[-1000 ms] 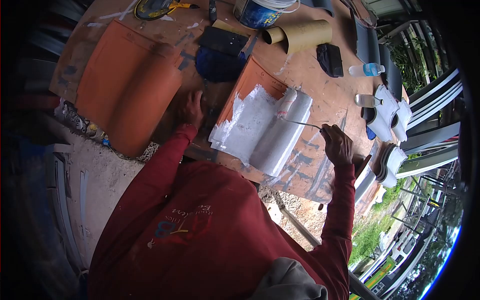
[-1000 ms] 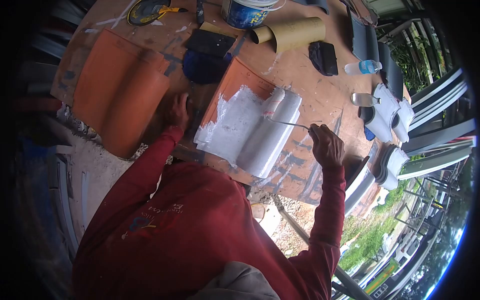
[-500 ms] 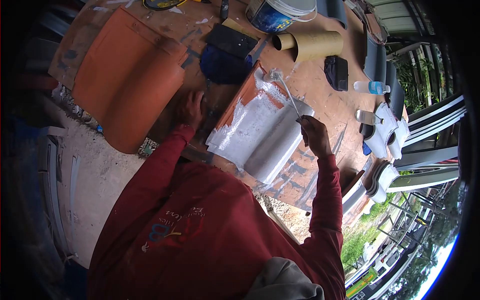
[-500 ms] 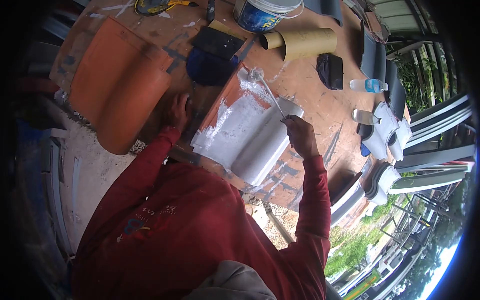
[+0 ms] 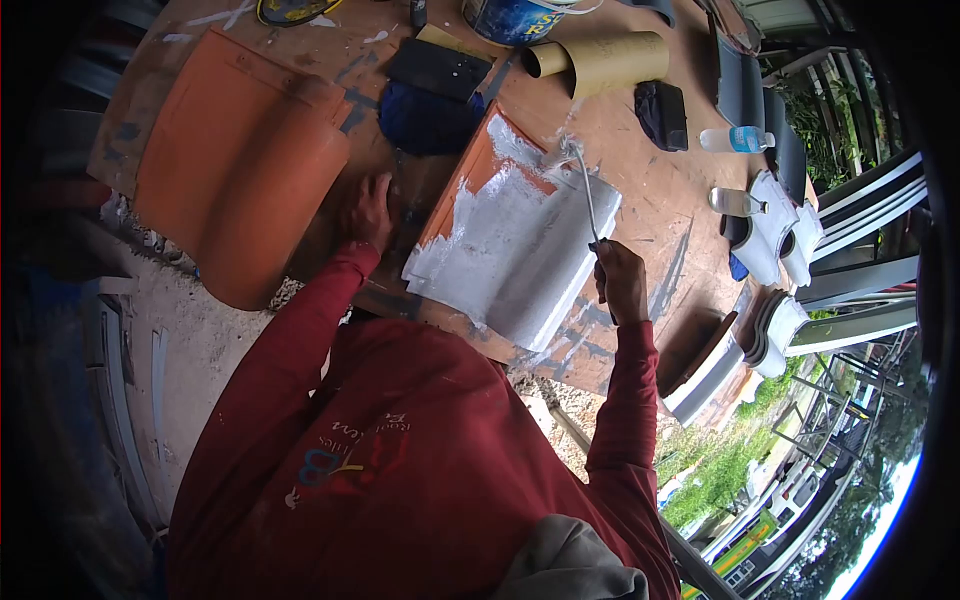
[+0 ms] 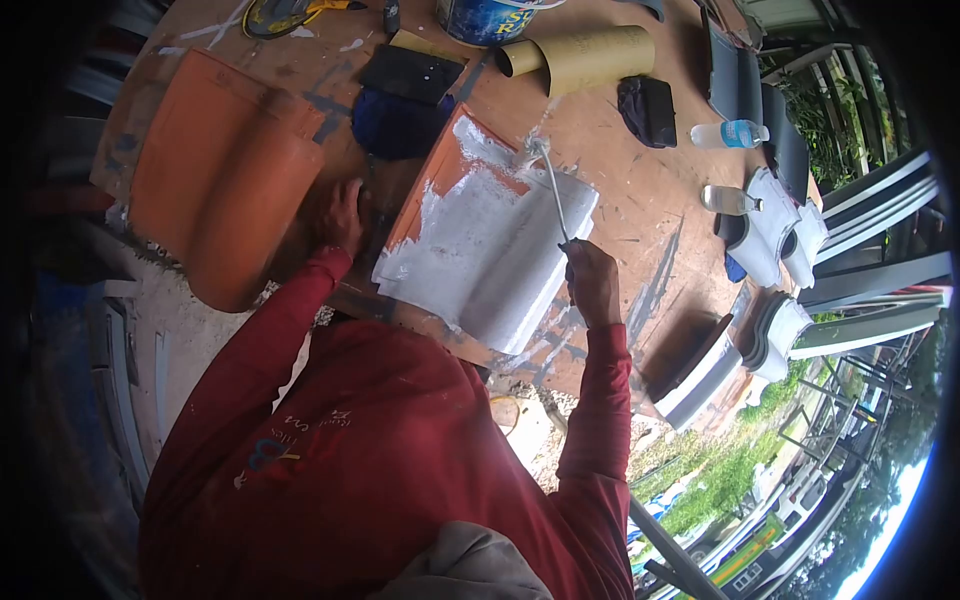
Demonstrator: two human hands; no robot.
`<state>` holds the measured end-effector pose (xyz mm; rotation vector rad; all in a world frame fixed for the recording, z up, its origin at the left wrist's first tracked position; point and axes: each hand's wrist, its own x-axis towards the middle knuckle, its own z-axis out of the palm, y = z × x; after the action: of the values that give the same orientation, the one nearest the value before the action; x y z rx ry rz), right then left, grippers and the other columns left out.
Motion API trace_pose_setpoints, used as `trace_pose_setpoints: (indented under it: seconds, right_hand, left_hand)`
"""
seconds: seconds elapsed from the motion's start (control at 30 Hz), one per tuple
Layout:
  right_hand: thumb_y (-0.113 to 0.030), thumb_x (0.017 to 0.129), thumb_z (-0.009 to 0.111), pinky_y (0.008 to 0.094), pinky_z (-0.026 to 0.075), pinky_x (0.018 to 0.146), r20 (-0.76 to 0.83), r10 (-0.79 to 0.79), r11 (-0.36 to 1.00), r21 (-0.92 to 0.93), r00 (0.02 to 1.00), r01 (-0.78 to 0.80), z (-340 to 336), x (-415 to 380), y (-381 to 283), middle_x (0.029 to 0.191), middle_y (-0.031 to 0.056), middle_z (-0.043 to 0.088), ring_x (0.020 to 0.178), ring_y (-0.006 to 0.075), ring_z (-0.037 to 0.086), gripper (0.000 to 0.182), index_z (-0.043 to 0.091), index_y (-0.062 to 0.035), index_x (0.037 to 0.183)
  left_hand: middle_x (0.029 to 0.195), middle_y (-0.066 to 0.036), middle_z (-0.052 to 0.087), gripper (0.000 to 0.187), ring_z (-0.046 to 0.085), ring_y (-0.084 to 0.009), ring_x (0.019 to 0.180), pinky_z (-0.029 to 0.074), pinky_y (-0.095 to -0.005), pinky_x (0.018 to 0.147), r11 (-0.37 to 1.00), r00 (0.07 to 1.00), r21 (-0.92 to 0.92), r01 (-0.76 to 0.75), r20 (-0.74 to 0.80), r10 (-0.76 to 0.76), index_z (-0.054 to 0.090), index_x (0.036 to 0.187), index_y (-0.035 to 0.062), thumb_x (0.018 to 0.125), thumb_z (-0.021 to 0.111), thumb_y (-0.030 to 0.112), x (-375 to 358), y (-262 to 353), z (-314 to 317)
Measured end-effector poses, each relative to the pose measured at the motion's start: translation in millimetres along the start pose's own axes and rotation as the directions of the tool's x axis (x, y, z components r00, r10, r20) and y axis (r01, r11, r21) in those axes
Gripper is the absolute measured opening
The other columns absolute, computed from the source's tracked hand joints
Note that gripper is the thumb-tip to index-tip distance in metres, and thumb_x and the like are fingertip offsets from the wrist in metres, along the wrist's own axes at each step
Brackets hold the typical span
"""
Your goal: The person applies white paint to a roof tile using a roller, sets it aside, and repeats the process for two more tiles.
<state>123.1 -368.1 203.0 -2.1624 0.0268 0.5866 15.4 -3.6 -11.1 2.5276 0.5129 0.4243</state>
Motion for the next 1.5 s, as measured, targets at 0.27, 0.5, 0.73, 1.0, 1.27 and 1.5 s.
trace_pose_setpoints:
  seconds: [0.27, 0.5, 0.73, 1.0, 1.27, 1.5]
  right_hand:
    - [-0.030, 0.105, 0.053, 0.0264, 0.037, 0.039, 0.030, -0.006, 0.991, 0.131, 1.000, 0.003, 42, 16, -19, 0.061, -0.0006, 0.051, 0.044, 0.0066, 0.045, 0.035, 0.067, -0.0005, 0.093]
    - [-0.031, 0.105, 0.052, 0.0265, 0.036, 0.037, -0.073, 0.055, 0.994, 0.102, 0.996, -0.048, 7, 9, 11, 0.060, 0.0001, 0.052, 0.042, 0.0077, 0.046, 0.037, 0.067, 0.0001, 0.090]
    - [-0.031, 0.107, 0.053, 0.0256, 0.033, 0.036, -0.240, 0.072, 0.992, -0.081, 0.968, -0.094, -21, -24, 9, 0.057, -0.0021, 0.049, 0.040, 0.0059, 0.042, 0.038, 0.070, 0.0019, 0.099]
    - [-0.028, 0.104, 0.053, 0.0280, 0.037, 0.038, -0.163, 0.027, 0.999, 0.043, 0.986, -0.021, 8, -9, 4, 0.059, 0.0003, 0.050, 0.042, 0.0085, 0.045, 0.036, 0.061, -0.0015, 0.081]
    - [-0.028, 0.102, 0.056, 0.0362, 0.040, 0.050, -0.165, -0.090, 0.984, -0.167, 0.982, 0.062, 35, -2, 7, 0.059, 0.0065, 0.054, 0.050, 0.0165, 0.050, 0.035, 0.064, 0.0016, 0.084]
    - [-0.012, 0.089, 0.072, 0.0410, 0.052, 0.062, 0.001, -0.534, 0.571, -0.737, 0.845, 0.362, -44, -58, 3, 0.085, 0.0110, 0.069, 0.073, 0.0342, 0.067, 0.010, 0.071, -0.0053, 0.096]
  left_hand:
    - [0.120, -0.022, 0.061, 0.030, 0.060, -0.0427, 0.109, 0.050, -0.0520, 0.091, 1.000, 0.998, -0.026, 0.014, -0.058, -0.016, 0.061, 0.122, 0.0099, 0.100, 0.057, 0.029, 3, 12, -10]
    - [0.123, -0.021, 0.061, 0.030, 0.060, -0.0433, 0.110, 0.049, -0.0534, 0.093, 0.999, 0.996, -0.046, -0.015, -0.093, 0.010, 0.061, 0.123, 0.0104, 0.100, 0.057, 0.030, 4, 5, -2]
    - [0.128, -0.023, 0.060, 0.033, 0.061, -0.0443, 0.112, 0.051, -0.0517, 0.092, 1.000, 0.999, 0.000, 0.026, -0.038, -0.026, 0.061, 0.127, 0.0116, 0.102, 0.054, 0.031, 2, 7, -7]
    - [0.124, -0.021, 0.061, 0.032, 0.062, -0.0439, 0.107, 0.051, -0.0530, 0.087, 0.999, 0.998, 0.004, 0.037, -0.054, -0.036, 0.061, 0.126, 0.0117, 0.101, 0.055, 0.032, 0, 8, -2]
    - [0.126, -0.020, 0.060, 0.032, 0.061, -0.0425, 0.111, 0.050, -0.0530, 0.092, 0.998, 0.997, -0.003, 0.067, -0.026, -0.067, 0.062, 0.126, 0.0131, 0.101, 0.055, 0.033, 1, 9, -6]
    - [0.124, -0.021, 0.061, 0.033, 0.060, -0.0431, 0.111, 0.050, -0.0526, 0.091, 1.000, 0.998, 0.007, 0.013, -0.066, -0.013, 0.062, 0.126, 0.0121, 0.101, 0.055, 0.032, 1, 3, 0]
